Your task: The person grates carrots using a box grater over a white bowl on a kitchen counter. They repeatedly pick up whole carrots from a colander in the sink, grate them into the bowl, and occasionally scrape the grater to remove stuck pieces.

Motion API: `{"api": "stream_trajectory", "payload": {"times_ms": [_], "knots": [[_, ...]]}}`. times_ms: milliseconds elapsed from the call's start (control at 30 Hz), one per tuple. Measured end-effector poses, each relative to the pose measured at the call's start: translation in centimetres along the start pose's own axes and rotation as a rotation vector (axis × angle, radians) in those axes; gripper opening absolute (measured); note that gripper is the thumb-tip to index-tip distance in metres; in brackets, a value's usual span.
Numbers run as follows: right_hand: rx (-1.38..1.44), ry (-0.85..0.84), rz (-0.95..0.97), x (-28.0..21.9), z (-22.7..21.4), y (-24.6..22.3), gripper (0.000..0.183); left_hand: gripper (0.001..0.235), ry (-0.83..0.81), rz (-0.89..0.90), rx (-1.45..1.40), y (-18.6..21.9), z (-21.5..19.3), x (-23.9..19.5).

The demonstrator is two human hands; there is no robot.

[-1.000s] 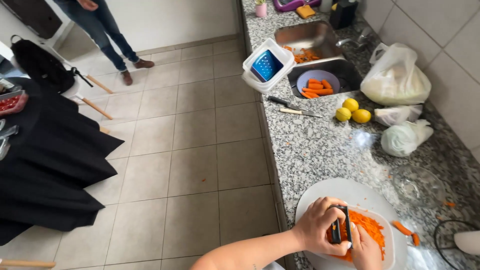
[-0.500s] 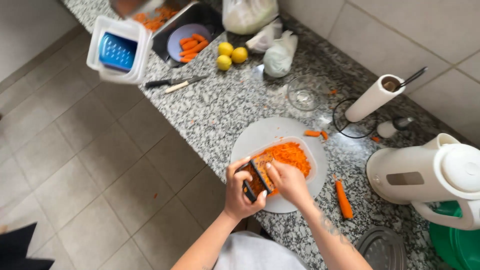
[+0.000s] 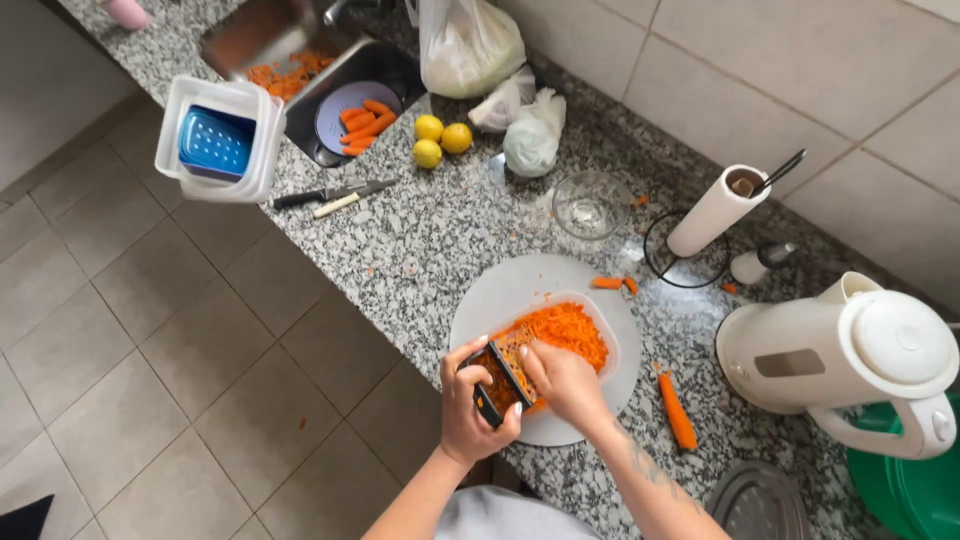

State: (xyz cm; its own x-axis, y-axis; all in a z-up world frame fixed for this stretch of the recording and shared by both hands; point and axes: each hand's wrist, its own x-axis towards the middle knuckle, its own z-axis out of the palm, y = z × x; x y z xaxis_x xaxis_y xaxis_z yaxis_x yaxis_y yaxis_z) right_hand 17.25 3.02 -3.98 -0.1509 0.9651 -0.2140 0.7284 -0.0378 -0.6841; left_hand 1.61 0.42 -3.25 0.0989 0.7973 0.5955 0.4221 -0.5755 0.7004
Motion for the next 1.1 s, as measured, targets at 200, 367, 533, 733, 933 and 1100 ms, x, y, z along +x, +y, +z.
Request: {"api": "stream_trajectory", "payload": {"times_ms": [200,367,533,733,933,1100], "knots": [[-0.021,0.002,0.114,-0.8,1.2,1.6,0.036,0.033,-0.027,-0.028,-0.037,1.0,-0.6,-0.6],[0.207,0.049,0.211,-0.7,1.2,2.0,0.034,0.032,-0.032,-0.102,-0.061,0.0,-0.3,-0.6],[0.527,0.19,0.152,-1.3,2.0,3.2,0.021,0.033,-0.023,-0.004,-0.052,-0.4,-0.7,-0.5],[0.363,0.255,-0.012,-2.5,0.4,1.1,0.015,0.036,-0.028,-0.03,-0.067,-0.5,-1.1,-0.7],[0.658,0.131,0.178,-2.5,1.5,2.1,0.021,0.036,-0.019,-0.021,-0.076,-0.3,-1.4,-0.5],[0.451,0.193,0.12,-2.2,2.0,2.5,0.025,0.036,-0.018,-0.025,-0.054,-0.3,-1.2,-0.7]]}}
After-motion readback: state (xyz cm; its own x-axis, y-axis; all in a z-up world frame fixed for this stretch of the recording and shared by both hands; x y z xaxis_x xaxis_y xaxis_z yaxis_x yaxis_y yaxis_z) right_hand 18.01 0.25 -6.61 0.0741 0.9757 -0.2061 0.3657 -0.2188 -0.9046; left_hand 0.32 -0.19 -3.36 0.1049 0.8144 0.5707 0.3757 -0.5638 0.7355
